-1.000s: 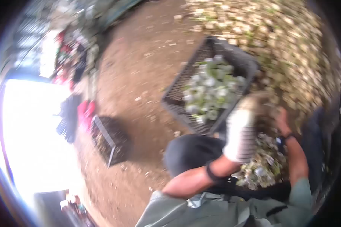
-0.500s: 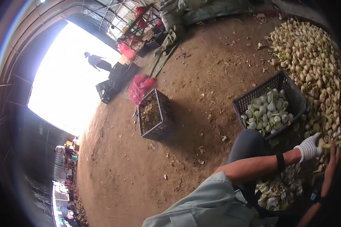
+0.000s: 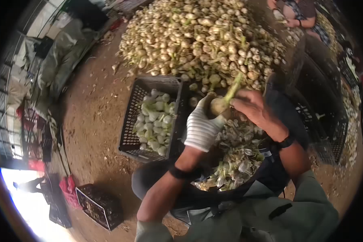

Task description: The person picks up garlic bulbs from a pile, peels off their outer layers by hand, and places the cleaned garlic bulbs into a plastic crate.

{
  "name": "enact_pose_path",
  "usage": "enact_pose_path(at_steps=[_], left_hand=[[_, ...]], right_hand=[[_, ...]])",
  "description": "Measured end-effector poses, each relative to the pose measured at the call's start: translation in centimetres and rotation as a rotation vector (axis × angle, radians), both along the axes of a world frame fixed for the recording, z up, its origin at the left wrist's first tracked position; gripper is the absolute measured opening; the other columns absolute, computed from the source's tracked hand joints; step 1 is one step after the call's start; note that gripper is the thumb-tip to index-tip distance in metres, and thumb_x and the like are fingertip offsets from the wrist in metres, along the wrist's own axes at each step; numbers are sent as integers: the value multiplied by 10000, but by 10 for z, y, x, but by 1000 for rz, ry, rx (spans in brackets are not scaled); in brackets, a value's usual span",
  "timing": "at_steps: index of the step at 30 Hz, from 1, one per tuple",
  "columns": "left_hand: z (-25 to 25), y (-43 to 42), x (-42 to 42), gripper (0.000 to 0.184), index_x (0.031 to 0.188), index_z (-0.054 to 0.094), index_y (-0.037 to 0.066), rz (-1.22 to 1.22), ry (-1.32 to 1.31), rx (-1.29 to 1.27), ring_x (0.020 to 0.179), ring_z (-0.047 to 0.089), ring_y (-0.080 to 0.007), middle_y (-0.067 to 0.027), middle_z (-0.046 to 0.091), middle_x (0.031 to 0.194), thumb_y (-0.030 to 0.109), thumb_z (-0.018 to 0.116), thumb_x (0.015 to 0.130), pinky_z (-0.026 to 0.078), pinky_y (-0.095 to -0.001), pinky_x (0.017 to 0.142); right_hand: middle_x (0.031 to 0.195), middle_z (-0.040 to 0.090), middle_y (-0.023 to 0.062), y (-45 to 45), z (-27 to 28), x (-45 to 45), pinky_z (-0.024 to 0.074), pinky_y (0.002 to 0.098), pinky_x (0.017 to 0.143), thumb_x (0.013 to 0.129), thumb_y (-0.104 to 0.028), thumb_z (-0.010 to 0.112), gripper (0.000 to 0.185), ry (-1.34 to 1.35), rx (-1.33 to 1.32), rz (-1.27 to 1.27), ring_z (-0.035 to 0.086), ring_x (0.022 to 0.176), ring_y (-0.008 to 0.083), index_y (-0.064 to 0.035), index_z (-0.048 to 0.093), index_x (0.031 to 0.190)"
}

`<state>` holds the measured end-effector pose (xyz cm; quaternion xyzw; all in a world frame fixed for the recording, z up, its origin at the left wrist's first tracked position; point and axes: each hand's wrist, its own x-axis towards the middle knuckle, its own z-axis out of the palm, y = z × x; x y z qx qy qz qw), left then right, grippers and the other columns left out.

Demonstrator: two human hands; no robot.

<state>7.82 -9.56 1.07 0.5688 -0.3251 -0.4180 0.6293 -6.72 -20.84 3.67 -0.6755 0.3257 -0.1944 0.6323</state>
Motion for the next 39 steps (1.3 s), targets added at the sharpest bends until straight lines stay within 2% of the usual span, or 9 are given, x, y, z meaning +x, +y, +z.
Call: enact_pose_path(at_steps=[9,16,22,24,25,28,31,37,39], left_hand=[[12,11,-8,669,1247,532,-20,134,-739,255,880,678,-158,-154,705,1017,225,851,712,554,-288,793],[3,13,-7,659,1227,550,-13,168,-768,236,869,682,-154,-162,706,1005,243,859,705,557,-293,782],[-16,10,-3,631,1212,542,-67,160,-520,96,875,664,-169,-106,697,968,220,844,737,537,-294,837],[-17,9,-5,578,1136,598,-25,187,-259,-93,707,667,-161,-79,693,843,401,787,795,551,-268,667],[-15,11,-1,578,1136,598,-25,187,-262,-91,707,667,-161,-79,693,843,401,787,795,551,-268,667],[-5,17,2,508,1030,637,1,-12,313,17,578,582,-79,-30,646,759,494,550,949,487,-229,507],[-4,19,2,522,1039,606,42,-94,569,-3,501,581,-104,-37,623,704,536,448,978,461,-231,413],[-7,18,4,644,1021,627,66,-29,377,107,590,611,-154,-41,650,743,665,409,929,489,-276,500],[-8,17,3,560,1023,605,48,12,305,36,457,542,-105,-34,628,715,580,440,964,434,-234,385]], right_hand=[[598,530,-29,12,-14,11,344,233,420,888,-131,606,189,-58,-60,-72,478,481,27,21,634,778],[629,522,-48,15,-42,18,311,235,438,869,-85,573,131,-103,-26,-131,399,544,15,5,628,790],[634,531,-35,15,-27,16,338,221,428,885,-88,550,136,-106,76,-95,457,516,19,2,636,829],[642,541,-26,14,-27,15,347,220,422,891,-94,541,145,-138,99,-80,465,502,28,4,635,840],[649,552,-17,13,-28,15,356,218,417,898,-100,533,155,-170,121,-67,473,487,37,6,635,850],[655,562,3,15,-30,12,358,221,409,904,-117,521,173,-267,240,23,458,463,50,15,628,872],[642,550,16,20,-23,12,364,225,407,901,-133,511,186,-310,387,-11,456,452,67,20,614,871],[666,596,73,17,-39,9,417,256,413,912,-245,564,272,-534,483,54,508,465,106,23,597,943],[675,607,64,22,-30,16,404,237,411,937,-321,589,383,-403,152,-2,519,477,89,38,589,1071]])
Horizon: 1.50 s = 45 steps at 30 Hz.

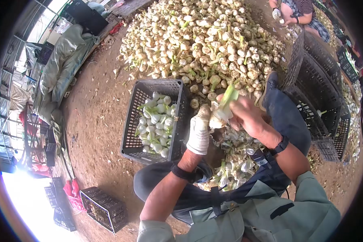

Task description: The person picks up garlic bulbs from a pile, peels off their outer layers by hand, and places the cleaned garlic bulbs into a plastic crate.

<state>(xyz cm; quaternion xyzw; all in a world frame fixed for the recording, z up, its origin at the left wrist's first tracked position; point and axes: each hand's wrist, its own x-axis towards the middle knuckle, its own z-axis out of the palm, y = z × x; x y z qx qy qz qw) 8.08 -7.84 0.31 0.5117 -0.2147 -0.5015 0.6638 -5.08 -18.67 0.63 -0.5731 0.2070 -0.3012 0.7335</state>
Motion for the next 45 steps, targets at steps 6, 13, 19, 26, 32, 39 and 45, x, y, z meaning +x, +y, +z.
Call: enact_pose_path(at_steps=[6,13,19,26,32,39,45], left_hand=[[5,-3,-19,595,1272,476,16,82,-175,-176,888,573,-82,-51,636,1012,387,713,871,486,-242,801],[25,-1,-6,838,1050,592,22,-198,393,79,329,426,-142,-65,556,604,806,404,823,357,-264,301],[18,-4,-6,884,1044,593,9,-226,233,100,329,451,-151,-83,583,617,820,307,843,364,-258,295],[1,0,3,555,1303,482,-19,7,-178,135,750,590,-80,-43,647,953,386,611,947,475,-216,624],[-15,-14,-22,750,1421,329,9,6,-41,-93,1079,553,-158,-86,557,1216,259,753,855,479,-290,921],[-6,-12,-3,372,1209,563,46,103,94,94,850,647,-189,-85,640,1042,282,464,939,564,-315,605],[2,4,10,414,1238,546,26,100,123,-48,961,649,-228,-132,632,1176,227,419,899,566,-340,715]], right_hand=[[656,607,-4,7,9,-2,345,198,413,942,-292,641,310,122,56,-66,452,457,33,6,697,1003],[740,655,22,-5,12,-18,345,193,368,933,-161,649,175,-29,402,129,489,472,38,-12,675,1021],[733,646,22,0,3,-12,374,205,387,938,-203,647,196,102,170,89,498,477,47,-26,642,1022],[741,646,48,4,-4,-7,467,294,492,955,-215,618,226,174,-564,-268,603,597,136,0,670,911],[962,671,146,14,-7,-5,543,405,638,728,57,627,365,346,-1012,-230,654,752,387,-45,652,1078],[761,688,103,10,-25,1,484,239,421,950,-278,616,285,76,-295,-336,607,534,125,-2,680,976],[915,695,160,-63,-45,-22,525,362,629,876,-355,681,443,1162,-536,-23,670,707,255,8,618,1122]])
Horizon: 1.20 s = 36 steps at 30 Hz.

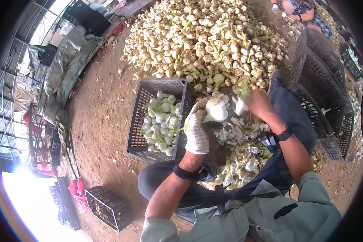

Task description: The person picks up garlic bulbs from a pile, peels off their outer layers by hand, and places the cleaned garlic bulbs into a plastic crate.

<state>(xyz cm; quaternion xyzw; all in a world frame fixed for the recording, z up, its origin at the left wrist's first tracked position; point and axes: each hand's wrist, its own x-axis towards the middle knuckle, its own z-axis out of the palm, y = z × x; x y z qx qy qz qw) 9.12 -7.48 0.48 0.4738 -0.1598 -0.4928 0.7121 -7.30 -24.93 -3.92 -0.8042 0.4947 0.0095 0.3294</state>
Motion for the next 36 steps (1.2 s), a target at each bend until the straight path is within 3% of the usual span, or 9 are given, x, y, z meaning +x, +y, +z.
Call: enact_pose_path(at_steps=[5,8,12,17,20,23,25,28,36], left_hand=[[-9,4,2,368,1203,549,19,48,-46,-57,865,643,-162,-86,633,1064,261,546,927,548,-277,666],[-14,6,3,374,1209,558,17,54,-194,-28,857,616,-125,-65,631,1063,285,554,947,528,-262,670],[-4,2,-13,367,1222,557,20,2,-402,-18,881,585,-100,-48,630,1052,298,506,988,496,-244,719],[-19,-3,-21,378,1230,551,18,-48,-383,27,932,581,-116,-66,629,1070,311,454,1011,480,-260,800],[-20,-4,-21,400,1223,546,4,-30,-182,21,934,605,-144,-80,633,1051,326,441,1011,491,-268,803],[-13,-4,-18,397,1210,550,9,16,-90,56,908,614,-153,-73,638,1019,335,439,1011,500,-276,782],[-12,-3,-15,394,1188,558,14,12,-192,100,871,597,-130,-59,634,1001,348,444,1012,494,-271,753],[-16,-2,-20,387,1152,575,11,38,-396,84,837,562,-100,-44,629,975,351,458,1011,478,-261,738],[-10,5,-19,365,1243,550,-19,-127,-351,-18,979,576,-136,-93,616,1112,150,510,922,474,-273,872]], right_hand=[[1111,641,199,41,13,-9,531,360,785,762,-279,774,697,-55,-310,355,660,939,312,-10,470,1328],[1087,658,155,51,51,3,549,313,755,793,-180,760,605,-547,123,248,659,900,214,8,500,1306],[908,698,159,70,43,18,519,372,604,798,-150,718,393,-898,-174,243,655,635,238,-6,586,1139],[820,684,130,65,19,15,483,343,490,807,-65,669,211,-833,-467,291,618,572,160,-16,642,1010],[688,622,57,55,6,15,428,248,441,808,-68,676,161,-973,-90,49,552,518,75,16,608,928],[703,612,40,62,35,5,440,238,447,818,-81,679,153,-879,-131,38,572,533,78,8,581,894],[725,625,61,71,45,7,464,274,466,817,-88,690,164,-901,-76,110,623,564,133,-21,561,893],[746,633,118,80,31,14,502,356,526,788,-55,708,195,-856,-492,282,657,617,282,-51,554,908],[740,652,140,44,0,13,483,367,522,796,-65,682,112,-687,-430,41,652,595,272,-26,585,837]])
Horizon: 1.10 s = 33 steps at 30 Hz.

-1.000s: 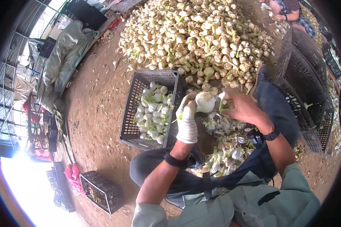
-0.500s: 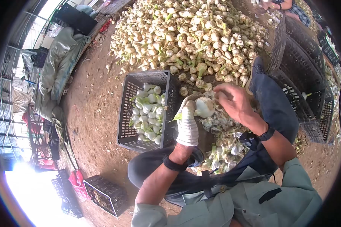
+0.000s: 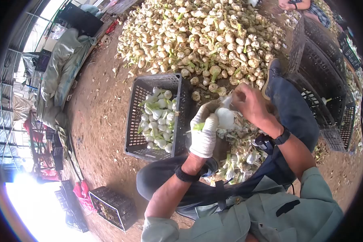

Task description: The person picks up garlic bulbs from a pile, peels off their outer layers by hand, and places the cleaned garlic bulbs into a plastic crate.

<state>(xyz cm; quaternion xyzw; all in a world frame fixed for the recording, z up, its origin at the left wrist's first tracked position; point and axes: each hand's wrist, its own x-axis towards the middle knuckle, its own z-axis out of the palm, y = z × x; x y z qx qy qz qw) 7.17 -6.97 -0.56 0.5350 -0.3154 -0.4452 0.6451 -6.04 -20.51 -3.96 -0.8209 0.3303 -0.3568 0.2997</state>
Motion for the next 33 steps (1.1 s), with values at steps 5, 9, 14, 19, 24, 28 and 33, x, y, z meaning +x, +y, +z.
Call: enact_pose_path(at_steps=[5,9,14,19,24,28,33], left_hand=[[9,3,4,409,1275,531,-16,8,23,-57,1031,571,-157,-105,591,1180,107,520,885,468,-302,928],[0,5,11,438,1290,522,-10,22,-2,-64,1073,567,-174,-106,585,1206,98,535,866,468,-317,944],[2,2,4,407,1282,530,-8,65,-16,-39,1062,568,-169,-105,590,1199,164,557,914,468,-314,934],[-20,3,5,381,1221,576,13,70,-52,147,897,616,-133,-76,647,1055,295,573,965,506,-272,773],[-13,7,5,335,1116,614,47,-19,378,268,645,614,-103,-40,661,846,341,590,957,465,-237,503],[-5,10,7,371,1174,600,28,-43,390,111,706,649,-124,-67,679,913,316,610,941,507,-242,541],[6,22,20,510,1235,568,25,30,348,100,806,630,-180,-93,659,1065,399,621,891,523,-302,658]], right_hand=[[758,659,72,-3,0,-3,482,290,499,914,-227,621,216,-178,680,99,629,547,155,-15,619,957],[867,658,43,20,28,-2,471,191,497,963,-435,557,429,-312,905,344,569,577,46,-36,576,1119],[792,631,22,31,22,4,477,245,579,956,-341,610,335,-299,681,325,584,678,74,-17,603,1041],[727,618,43,25,28,-1,454,260,564,956,-201,624,201,-196,749,259,567,667,74,0,609,949],[701,619,99,14,11,3,457,329,607,951,-223,622,273,-207,414,8,564,634,172,27,591,847],[674,600,167,-1,-13,4,463,380,627,917,-252,646,297,-32,323,-88,566,597,289,29,605,829],[754,640,174,0,-37,8,485,422,686,864,-214,640,215,383,151,129,634,731,354,-3,627,906]])
